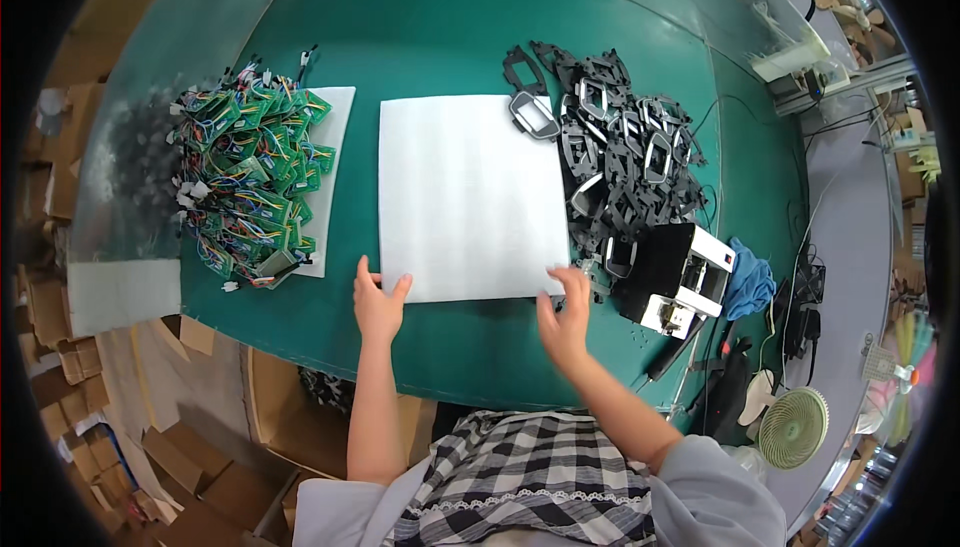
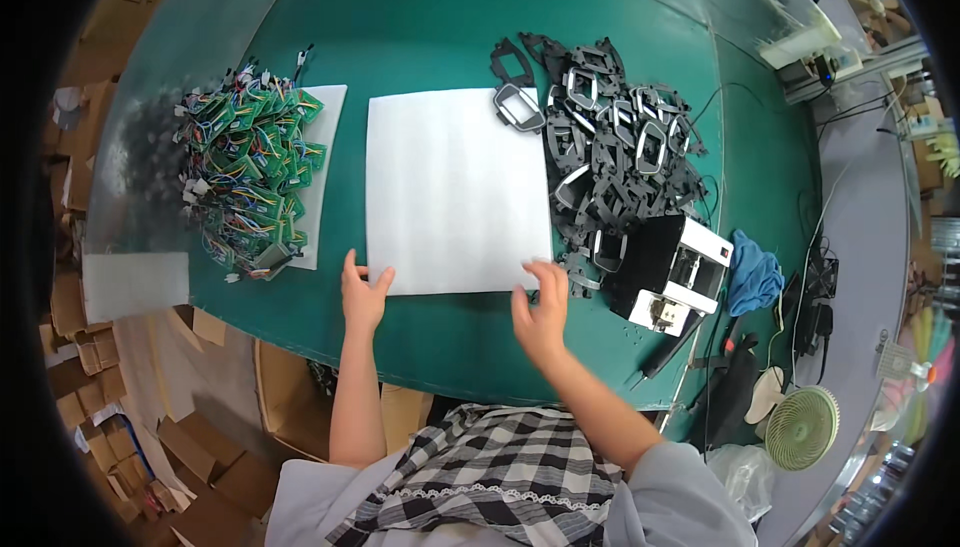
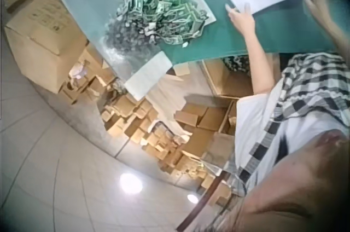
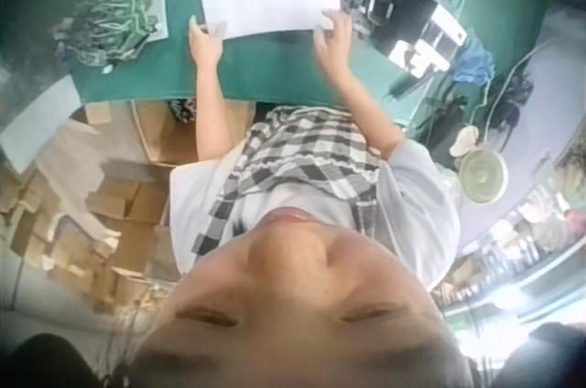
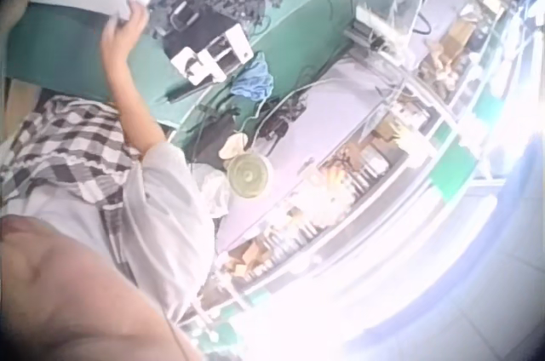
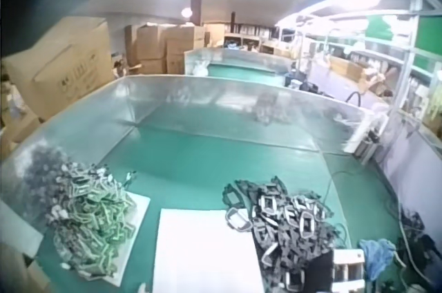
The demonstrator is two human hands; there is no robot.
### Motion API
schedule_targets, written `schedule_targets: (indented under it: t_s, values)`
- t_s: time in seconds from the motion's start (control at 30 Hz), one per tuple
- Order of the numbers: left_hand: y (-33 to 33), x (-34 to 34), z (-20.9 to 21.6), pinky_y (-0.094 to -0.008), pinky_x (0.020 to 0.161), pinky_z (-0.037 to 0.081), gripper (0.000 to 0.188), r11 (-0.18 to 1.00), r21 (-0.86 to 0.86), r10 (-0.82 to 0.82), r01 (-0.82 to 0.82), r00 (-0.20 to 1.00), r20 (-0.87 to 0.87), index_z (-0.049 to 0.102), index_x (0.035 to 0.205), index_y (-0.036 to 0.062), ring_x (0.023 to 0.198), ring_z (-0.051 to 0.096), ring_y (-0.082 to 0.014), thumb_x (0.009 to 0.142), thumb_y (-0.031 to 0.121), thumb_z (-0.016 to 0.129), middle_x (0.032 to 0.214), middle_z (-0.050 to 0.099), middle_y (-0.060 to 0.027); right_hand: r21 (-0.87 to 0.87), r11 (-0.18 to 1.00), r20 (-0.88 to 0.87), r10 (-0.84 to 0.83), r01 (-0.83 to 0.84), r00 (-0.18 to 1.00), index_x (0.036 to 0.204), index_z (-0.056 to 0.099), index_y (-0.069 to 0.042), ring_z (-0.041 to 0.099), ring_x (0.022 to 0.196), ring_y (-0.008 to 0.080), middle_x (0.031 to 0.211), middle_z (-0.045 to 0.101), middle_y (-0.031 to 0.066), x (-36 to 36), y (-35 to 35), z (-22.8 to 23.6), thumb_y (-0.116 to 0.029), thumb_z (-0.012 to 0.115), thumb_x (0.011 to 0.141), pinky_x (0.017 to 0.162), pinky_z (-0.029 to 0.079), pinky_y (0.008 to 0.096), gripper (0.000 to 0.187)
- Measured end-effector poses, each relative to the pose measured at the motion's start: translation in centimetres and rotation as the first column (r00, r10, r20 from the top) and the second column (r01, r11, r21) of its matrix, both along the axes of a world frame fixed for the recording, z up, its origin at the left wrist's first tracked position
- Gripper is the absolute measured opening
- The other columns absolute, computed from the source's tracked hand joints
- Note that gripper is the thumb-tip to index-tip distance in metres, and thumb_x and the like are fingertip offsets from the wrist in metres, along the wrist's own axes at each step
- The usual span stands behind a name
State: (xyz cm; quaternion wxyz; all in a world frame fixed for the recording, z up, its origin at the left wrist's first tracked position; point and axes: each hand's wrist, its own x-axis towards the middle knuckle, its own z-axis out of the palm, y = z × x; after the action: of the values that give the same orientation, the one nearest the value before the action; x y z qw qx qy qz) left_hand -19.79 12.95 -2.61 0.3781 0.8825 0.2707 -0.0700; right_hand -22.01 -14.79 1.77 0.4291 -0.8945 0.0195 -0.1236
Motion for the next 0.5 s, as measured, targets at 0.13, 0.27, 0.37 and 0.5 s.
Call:
schedule_targets:
  t_s: [0.13,0.27,0.37,0.5]
  values:
    - [-0.7,0.6,1.4,-0.0368,0.074,0.046,0.068,0.973,-0.23,-0.016,-0.009,0.994,-0.106,0.048,0.124,0.0009,0.077,0.052,-0.0246,0.074,0.036,0.078,0.086,0.051,-0.0077,-0.251,0.96,0.14,0.164,-0.125,0.976,0.114,0.055,-0.007,0.048,0.115,0.0362,0.123,0.051,0.0169,12.5,1.9,2.9,-0.004,0.066,0.074,0.098,0.038,0.0443,0.041]
    - [-1.9,-0.4,2.7,-0.0341,0.078,0.047,0.04,0.889,-0.458,0.023,-0.012,1.0,0.019,0.054,0.111,-0.0026,0.085,0.059,-0.021,0.08,0.018,0.07,0.093,0.06,-0.0111,-0.53,0.845,0.078,0.135,-0.074,0.988,0.123,0.055,-0.013,0.038,0.13,0.0335,0.134,0.047,0.0129,25.0,1.6,-1.1,-0.017,0.065,0.076,0.105,0.03,0.0542,0.048]
    - [-0.5,-1.9,7.7,-0.0321,0.083,0.047,0.034,0.837,-0.546,0.121,-0.046,0.987,0.102,0.052,0.112,-0.0022,0.095,0.059,-0.0174,0.081,0.005,0.064,0.105,0.061,-0.0118,-0.647,0.693,-0.388,0.06,-0.318,0.92,0.136,0.047,-0.021,0.027,0.139,0.033,0.149,0.034,0.008,28.5,0.7,-0.9,-0.034,0.055,0.088,0.105,0.022,0.0663,0.05]
    - [3.4,-4.3,13.9,-0.0311,0.087,0.046,0.04,0.925,-0.38,0.097,-0.005,0.97,0.223,0.05,0.118,-0.0014,0.096,0.057,-0.0157,0.08,0.0,0.062,0.105,0.061,-0.009,-0.609,0.629,-0.581,0.061,-0.483,0.812,0.147,0.028,-0.028,0.023,0.142,0.024,0.155,0.022,0.0016,26.9,-2.4,-2.7,-0.045,0.05,0.092,0.104,0.022,0.069,0.062]
